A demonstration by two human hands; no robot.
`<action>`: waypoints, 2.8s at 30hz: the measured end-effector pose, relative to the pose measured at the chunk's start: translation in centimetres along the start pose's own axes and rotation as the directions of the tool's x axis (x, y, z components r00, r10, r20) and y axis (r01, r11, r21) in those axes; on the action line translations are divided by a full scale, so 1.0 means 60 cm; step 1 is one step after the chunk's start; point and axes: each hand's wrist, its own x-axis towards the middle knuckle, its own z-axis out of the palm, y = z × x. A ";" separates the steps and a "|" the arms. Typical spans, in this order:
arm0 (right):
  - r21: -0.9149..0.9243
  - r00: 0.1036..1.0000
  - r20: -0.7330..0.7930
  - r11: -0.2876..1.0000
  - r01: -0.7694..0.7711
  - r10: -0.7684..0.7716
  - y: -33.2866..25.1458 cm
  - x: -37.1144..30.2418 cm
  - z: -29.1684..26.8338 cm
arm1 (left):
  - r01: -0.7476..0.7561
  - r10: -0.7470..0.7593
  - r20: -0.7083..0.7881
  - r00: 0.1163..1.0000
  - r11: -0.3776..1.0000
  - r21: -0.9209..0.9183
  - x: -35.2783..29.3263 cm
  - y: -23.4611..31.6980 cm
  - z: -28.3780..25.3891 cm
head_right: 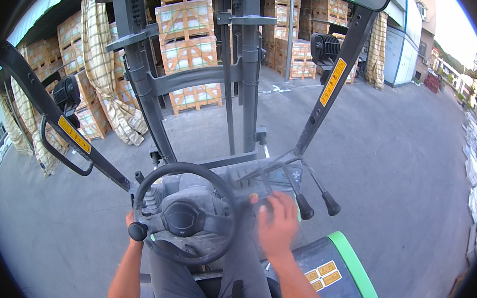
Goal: The person operates a forklift in a warehouse, steering and using the controls to maneuver the vehicle. The person positions the forks under a pallet of stacked boxes and lifts it slightly.
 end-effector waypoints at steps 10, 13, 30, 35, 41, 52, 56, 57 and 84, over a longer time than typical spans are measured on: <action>0.491 0.919 0.321 0.870 0.044 -0.228 -0.187 -0.062 0.095 | -0.064 0.083 -0.105 0.991 0.982 0.177 0.005 0.011 0.010; 0.521 0.889 0.327 0.846 0.113 -0.320 -0.206 -0.097 0.098 | 0.023 -0.040 0.056 0.998 0.961 0.276 0.030 0.025 0.000; 0.586 0.880 0.310 0.802 0.121 -0.359 -0.375 -0.107 0.252 | 0.030 -0.025 -0.024 0.999 0.969 0.245 0.050 0.008 0.014; 0.557 0.797 0.420 0.817 0.151 -0.434 -0.319 -0.153 0.196 | 0.044 -0.039 -0.041 0.998 0.988 0.150 0.038 0.035 0.014; 0.392 0.929 0.276 0.912 0.125 -0.246 -0.170 -0.165 0.080 | 0.126 -0.120 -0.061 0.991 0.987 0.100 0.030 0.050 0.019; 0.319 0.999 0.046 0.947 -0.042 0.029 -0.186 0.110 0.250 | -0.008 0.064 -0.157 0.986 0.943 0.331 0.030 0.038 0.041; 0.379 0.988 0.144 0.926 0.005 -0.064 -0.269 0.106 0.297 | 0.022 0.041 -0.178 0.983 0.941 0.338 0.025 0.055 0.040; 0.390 0.983 0.159 0.920 0.027 -0.096 -0.283 0.099 0.303 | 0.033 0.020 -0.164 0.986 0.949 0.313 0.023 0.058 0.037; 0.316 0.972 0.122 0.937 0.151 -0.199 -0.022 -0.108 0.073 | 0.121 -0.093 -0.124 0.988 0.963 0.241 -0.008 0.060 0.069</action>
